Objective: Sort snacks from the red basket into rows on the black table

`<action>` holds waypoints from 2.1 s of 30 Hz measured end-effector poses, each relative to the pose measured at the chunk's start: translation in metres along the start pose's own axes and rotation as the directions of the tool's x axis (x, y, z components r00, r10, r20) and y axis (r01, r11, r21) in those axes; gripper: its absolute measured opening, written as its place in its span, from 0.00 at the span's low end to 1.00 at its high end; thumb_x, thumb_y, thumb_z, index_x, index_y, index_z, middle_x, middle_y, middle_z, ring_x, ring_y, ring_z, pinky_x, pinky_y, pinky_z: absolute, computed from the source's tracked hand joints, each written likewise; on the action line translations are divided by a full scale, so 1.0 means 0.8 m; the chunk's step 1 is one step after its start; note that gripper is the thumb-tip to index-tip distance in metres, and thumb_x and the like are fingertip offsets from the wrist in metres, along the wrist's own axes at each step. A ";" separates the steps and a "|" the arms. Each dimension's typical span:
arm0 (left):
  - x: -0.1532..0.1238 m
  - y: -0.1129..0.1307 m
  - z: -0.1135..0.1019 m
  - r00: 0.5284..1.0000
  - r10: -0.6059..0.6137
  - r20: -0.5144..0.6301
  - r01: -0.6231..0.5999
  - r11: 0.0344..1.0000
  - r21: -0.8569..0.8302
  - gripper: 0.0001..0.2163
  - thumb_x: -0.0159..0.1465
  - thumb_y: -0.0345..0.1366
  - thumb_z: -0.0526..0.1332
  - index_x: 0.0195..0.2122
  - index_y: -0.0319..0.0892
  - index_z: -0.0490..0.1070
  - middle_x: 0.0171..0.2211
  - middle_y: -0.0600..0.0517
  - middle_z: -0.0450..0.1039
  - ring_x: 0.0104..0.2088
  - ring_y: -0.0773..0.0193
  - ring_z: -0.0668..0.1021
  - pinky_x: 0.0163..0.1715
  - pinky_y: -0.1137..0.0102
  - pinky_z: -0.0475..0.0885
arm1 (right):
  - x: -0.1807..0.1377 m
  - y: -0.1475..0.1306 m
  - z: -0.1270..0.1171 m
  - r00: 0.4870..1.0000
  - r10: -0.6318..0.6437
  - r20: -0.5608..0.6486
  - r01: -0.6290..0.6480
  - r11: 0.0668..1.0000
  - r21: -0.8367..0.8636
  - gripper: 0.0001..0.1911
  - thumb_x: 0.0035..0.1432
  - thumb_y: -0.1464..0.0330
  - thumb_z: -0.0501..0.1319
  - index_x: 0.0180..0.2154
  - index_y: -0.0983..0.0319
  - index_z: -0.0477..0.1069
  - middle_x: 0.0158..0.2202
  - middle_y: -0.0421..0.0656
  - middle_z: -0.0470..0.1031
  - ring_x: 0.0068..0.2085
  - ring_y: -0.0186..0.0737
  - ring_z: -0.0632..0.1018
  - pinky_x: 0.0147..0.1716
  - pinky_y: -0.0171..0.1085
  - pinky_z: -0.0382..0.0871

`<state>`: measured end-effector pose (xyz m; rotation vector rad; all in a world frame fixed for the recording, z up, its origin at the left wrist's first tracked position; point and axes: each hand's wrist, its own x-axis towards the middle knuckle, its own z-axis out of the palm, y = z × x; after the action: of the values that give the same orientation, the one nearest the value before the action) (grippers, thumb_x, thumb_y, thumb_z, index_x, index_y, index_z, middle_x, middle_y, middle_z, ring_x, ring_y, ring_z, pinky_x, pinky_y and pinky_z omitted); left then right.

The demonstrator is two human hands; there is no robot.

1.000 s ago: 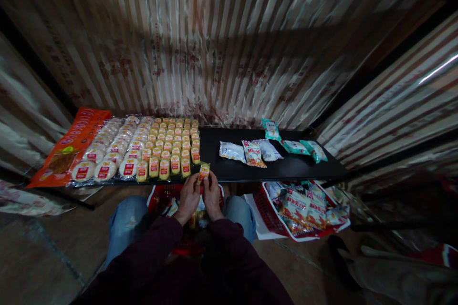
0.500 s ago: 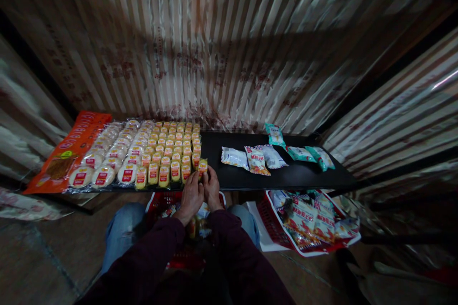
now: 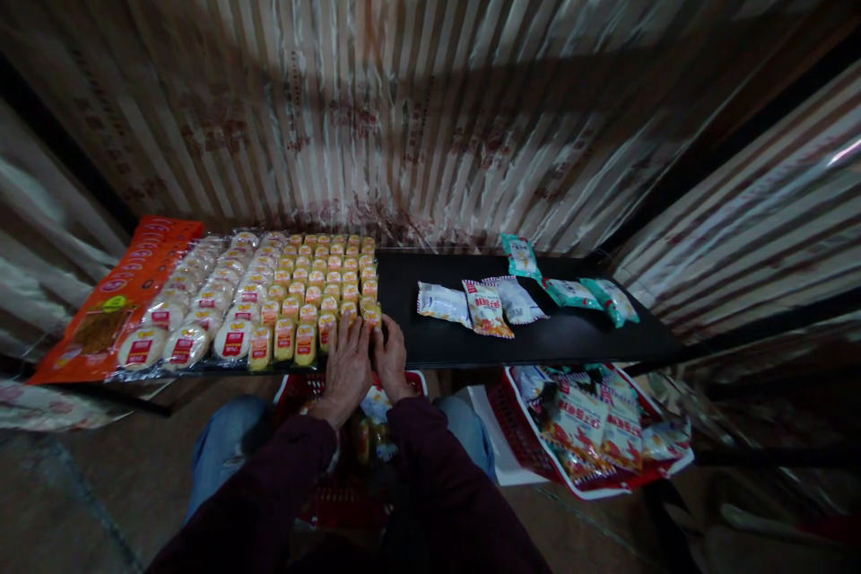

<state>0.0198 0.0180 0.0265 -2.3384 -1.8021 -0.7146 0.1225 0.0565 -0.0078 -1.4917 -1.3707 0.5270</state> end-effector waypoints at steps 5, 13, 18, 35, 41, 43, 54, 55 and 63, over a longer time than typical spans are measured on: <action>0.002 -0.004 0.004 0.999 0.036 0.016 -0.036 0.999 0.013 0.23 0.61 0.30 0.53 0.58 0.35 0.65 0.62 0.43 0.62 0.66 0.46 0.52 0.64 0.47 0.48 | 0.003 -0.004 -0.002 1.000 -0.025 0.001 0.025 0.999 -0.047 0.17 0.60 0.64 0.51 0.46 0.62 0.71 0.44 0.51 0.75 0.48 0.45 0.72 0.51 0.46 0.64; 0.004 -0.007 0.008 0.995 0.084 0.055 -0.086 0.996 0.037 0.23 0.62 0.30 0.53 0.59 0.38 0.64 0.64 0.45 0.57 0.66 0.47 0.54 0.64 0.47 0.48 | 0.007 0.010 -0.005 0.999 0.037 0.022 -0.039 0.998 0.058 0.18 0.55 0.64 0.56 0.47 0.62 0.71 0.47 0.50 0.74 0.49 0.45 0.73 0.52 0.46 0.66; 0.004 -0.009 0.011 0.995 0.091 0.047 -0.094 0.994 0.050 0.23 0.62 0.30 0.52 0.60 0.37 0.62 0.64 0.43 0.56 0.67 0.50 0.52 0.63 0.48 0.50 | 0.012 0.010 -0.011 0.998 0.068 0.000 -0.068 0.992 0.105 0.22 0.58 0.57 0.53 0.48 0.64 0.71 0.49 0.52 0.74 0.51 0.45 0.73 0.55 0.46 0.64; 0.048 -0.008 0.000 0.996 0.084 0.008 -0.084 0.996 0.004 0.26 0.62 0.37 0.54 0.62 0.38 0.60 0.66 0.42 0.52 0.67 0.50 0.50 0.65 0.50 0.47 | 0.089 -0.002 0.018 0.975 0.143 0.173 -0.200 0.900 0.387 0.37 0.61 0.46 0.45 0.63 0.60 0.56 0.66 0.43 0.54 0.67 0.40 0.55 0.66 0.47 0.45; 0.047 -0.017 0.010 0.996 0.091 0.000 -0.091 0.996 0.003 0.26 0.62 0.38 0.54 0.61 0.35 0.61 0.66 0.41 0.51 0.67 0.48 0.51 0.64 0.50 0.48 | 0.099 -0.004 0.037 0.961 0.146 0.234 -0.233 0.885 0.402 0.35 0.61 0.45 0.45 0.62 0.57 0.58 0.63 0.42 0.63 0.64 0.42 0.62 0.63 0.47 0.55; 0.047 -0.018 0.011 0.996 0.090 -0.002 -0.090 0.996 0.004 0.26 0.62 0.37 0.54 0.61 0.35 0.61 0.66 0.41 0.52 0.67 0.49 0.52 0.64 0.50 0.49 | 0.099 -0.003 0.040 0.966 0.118 0.229 -0.205 0.893 0.401 0.35 0.61 0.45 0.45 0.61 0.56 0.60 0.61 0.41 0.65 0.64 0.41 0.63 0.63 0.46 0.55; 0.048 -0.018 0.015 0.994 0.100 -0.046 -0.101 0.994 -0.033 0.25 0.64 0.36 0.52 0.62 0.35 0.60 0.64 0.41 0.56 0.66 0.50 0.55 0.64 0.51 0.51 | 0.109 0.007 0.037 0.969 0.128 0.212 -0.201 0.906 0.374 0.34 0.61 0.46 0.46 0.61 0.58 0.60 0.61 0.44 0.65 0.64 0.43 0.62 0.63 0.48 0.55; 0.048 -0.018 0.015 0.994 0.098 -0.046 -0.099 0.994 -0.034 0.25 0.64 0.37 0.52 0.61 0.35 0.60 0.64 0.41 0.56 0.66 0.50 0.55 0.64 0.51 0.51 | 0.111 0.008 0.038 0.967 0.143 0.210 -0.215 0.900 0.378 0.34 0.61 0.46 0.46 0.62 0.58 0.59 0.62 0.44 0.63 0.65 0.43 0.61 0.64 0.48 0.54; 0.050 -0.020 0.014 0.995 0.097 -0.025 -0.098 0.995 -0.030 0.24 0.64 0.38 0.52 0.61 0.36 0.61 0.65 0.40 0.55 0.66 0.50 0.54 0.64 0.52 0.51 | 0.134 0.009 0.049 0.965 0.143 0.218 -0.219 0.898 0.382 0.37 0.59 0.43 0.44 0.60 0.58 0.63 0.61 0.43 0.65 0.64 0.42 0.62 0.63 0.47 0.54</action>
<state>0.0159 0.0621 0.0304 -2.4077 -1.6660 -0.7582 0.1213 0.1704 0.0024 -1.2556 -1.1734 1.0265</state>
